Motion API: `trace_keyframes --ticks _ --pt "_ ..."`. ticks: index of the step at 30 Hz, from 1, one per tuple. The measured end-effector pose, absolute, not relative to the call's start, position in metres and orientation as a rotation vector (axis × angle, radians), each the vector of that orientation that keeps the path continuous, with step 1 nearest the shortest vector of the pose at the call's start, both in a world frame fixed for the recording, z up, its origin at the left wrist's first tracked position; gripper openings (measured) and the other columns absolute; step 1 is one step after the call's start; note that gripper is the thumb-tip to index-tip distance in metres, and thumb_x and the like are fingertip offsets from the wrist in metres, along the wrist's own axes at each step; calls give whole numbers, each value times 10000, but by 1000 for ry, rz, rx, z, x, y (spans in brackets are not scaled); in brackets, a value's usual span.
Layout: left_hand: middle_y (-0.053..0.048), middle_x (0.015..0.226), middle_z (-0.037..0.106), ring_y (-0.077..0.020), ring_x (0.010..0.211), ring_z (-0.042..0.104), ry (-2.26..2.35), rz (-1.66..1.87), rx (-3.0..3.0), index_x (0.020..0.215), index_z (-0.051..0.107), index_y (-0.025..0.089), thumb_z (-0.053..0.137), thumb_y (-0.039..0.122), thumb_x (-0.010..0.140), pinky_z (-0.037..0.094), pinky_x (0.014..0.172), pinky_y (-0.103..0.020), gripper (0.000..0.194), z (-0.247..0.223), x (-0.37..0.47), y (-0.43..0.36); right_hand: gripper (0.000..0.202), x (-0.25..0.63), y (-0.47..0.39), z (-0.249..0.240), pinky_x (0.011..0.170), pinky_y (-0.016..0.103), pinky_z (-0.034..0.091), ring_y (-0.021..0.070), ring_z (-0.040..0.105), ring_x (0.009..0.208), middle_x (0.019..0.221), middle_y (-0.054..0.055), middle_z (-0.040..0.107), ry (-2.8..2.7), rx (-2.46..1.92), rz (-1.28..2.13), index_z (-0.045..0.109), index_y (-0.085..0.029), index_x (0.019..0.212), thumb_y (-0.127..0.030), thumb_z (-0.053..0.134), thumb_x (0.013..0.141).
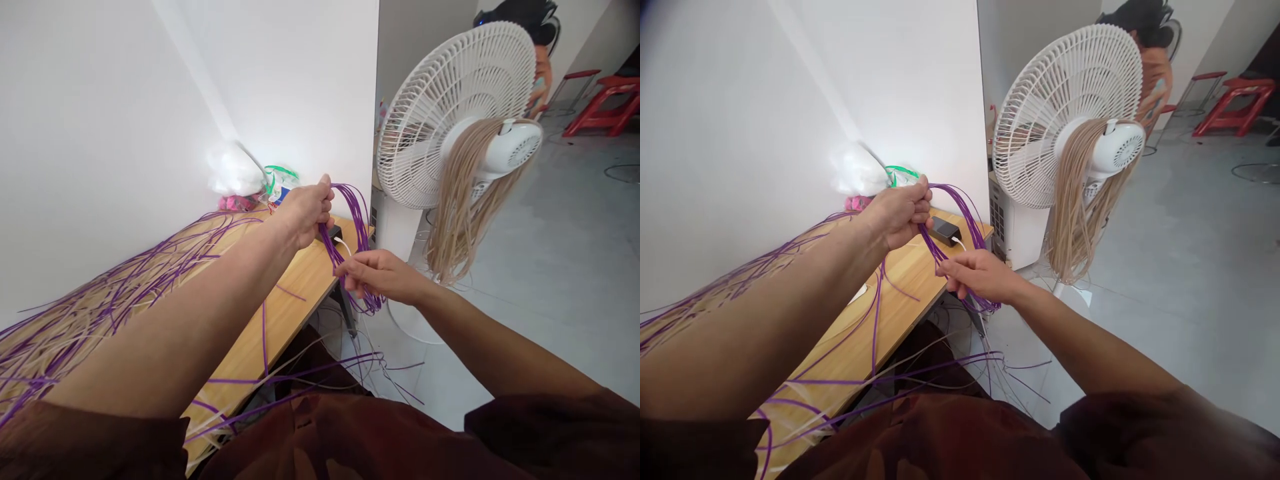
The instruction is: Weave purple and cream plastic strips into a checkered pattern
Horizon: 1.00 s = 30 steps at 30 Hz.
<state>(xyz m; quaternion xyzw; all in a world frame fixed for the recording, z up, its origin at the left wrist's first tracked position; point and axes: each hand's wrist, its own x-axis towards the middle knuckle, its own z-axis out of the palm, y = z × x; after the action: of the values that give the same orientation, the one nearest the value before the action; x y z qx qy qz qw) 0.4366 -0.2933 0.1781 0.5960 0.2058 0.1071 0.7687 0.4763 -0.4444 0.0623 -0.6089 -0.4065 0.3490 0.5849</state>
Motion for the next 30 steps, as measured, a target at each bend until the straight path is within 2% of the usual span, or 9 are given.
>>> trace_keyframes --ticks 3,7,13,17,21,30 --pt "103 444 273 -45 332 227 439 233 1301 681 420 203 628 393 871 344 391 -193 340 176 437 -297 446 462 -424 74 453 163 402 65 567 509 725 27 662 -925 -1345 755 673 -120 972 -551 602 877" --pt "100 443 285 -44 336 237 434 250 1304 686 421 203 609 385 887 351 409 -193 330 174 436 -294 363 462 -414 73 441 167 422 67 554 459 648 18 654 -910 -1491 714 675 -113 844 -476 683 836" --pt "97 429 277 -46 335 223 470 272 1271 684 424 207 608 359 892 336 399 -196 316 177 434 -297 360 466 -415 71 429 158 423 64 567 445 675 23 670 -1014 -1546 770 681 -124 862 -454 552 927" --pt "96 422 268 -48 331 224 466 277 1251 679 427 211 611 364 890 337 391 -200 319 183 438 -297 318 464 -417 66 389 148 381 50 513 396 611 -9 625 -990 -1507 740 622 -135 772 -395 533 933" --pt "95 421 282 -48 321 235 447 278 1248 666 421 216 631 352 876 353 392 -203 327 187 442 -290 293 448 -421 43 382 154 368 55 498 382 575 -19 610 -906 -1530 774 597 -146 750 -352 506 937" --pt "98 411 294 -51 309 245 447 266 1346 676 437 217 620 358 885 349 366 -196 312 187 438 -276 284 392 -417 -22 480 162 374 59 502 458 589 -27 597 -898 -1556 673 618 -166 786 -324 463 964"
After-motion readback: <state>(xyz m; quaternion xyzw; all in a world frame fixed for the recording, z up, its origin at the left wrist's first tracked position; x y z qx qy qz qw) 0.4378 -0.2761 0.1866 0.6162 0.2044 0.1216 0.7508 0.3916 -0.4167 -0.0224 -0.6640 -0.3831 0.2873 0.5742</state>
